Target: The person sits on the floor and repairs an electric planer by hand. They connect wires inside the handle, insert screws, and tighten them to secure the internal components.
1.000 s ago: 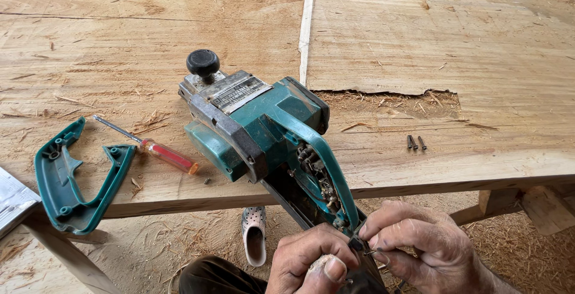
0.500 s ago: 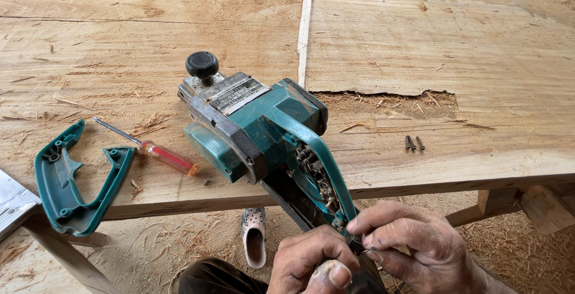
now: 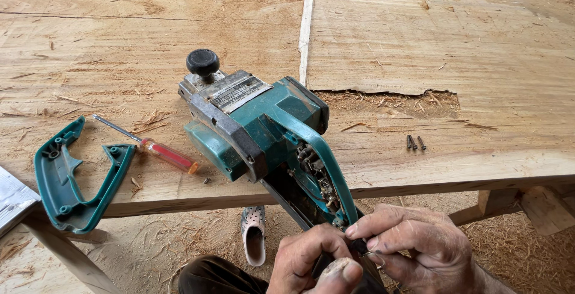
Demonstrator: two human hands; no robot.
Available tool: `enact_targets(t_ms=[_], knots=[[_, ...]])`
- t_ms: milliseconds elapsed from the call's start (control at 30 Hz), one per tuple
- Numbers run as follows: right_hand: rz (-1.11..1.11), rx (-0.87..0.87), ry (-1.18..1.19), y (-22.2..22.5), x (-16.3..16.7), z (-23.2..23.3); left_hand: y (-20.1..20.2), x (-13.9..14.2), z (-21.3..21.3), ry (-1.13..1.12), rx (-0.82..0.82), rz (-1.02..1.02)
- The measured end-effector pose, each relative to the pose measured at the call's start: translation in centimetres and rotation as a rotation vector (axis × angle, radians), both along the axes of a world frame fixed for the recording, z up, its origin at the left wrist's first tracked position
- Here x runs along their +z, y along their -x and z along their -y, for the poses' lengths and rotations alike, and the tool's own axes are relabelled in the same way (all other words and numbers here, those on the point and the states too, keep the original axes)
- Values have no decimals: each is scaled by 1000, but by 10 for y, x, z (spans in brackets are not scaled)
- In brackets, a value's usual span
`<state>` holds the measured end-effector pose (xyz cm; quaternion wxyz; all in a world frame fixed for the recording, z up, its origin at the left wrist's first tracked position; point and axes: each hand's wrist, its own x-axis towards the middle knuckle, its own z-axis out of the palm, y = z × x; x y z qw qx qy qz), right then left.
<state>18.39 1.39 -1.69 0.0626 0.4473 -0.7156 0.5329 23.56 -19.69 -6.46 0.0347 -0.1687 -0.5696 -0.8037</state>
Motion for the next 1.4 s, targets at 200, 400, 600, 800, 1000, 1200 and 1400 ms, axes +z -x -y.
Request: enact_targets(t_ms=[200,400,600,800,1000,1200,1400], knots=[[31,-22,15,2,-7,-4,-3,0,-13,196,324,-161],[13,-33,1,4,-8,0,2,0,-9,332,427,-386],[-181,-121,-78,4,-1,14,6,4,9,337,423,-469],[-217,-150,-87,-1,7,36,8,11,24,304,426,-474],[-311,-241,-130,-5,21,55,11,16,38,256,367,-444],[-425,-355,-162,-5,30,76,19,18,48,197,319,-415],[-634,-377,-253,10,37,84,30,20,56,191,317,-406]])
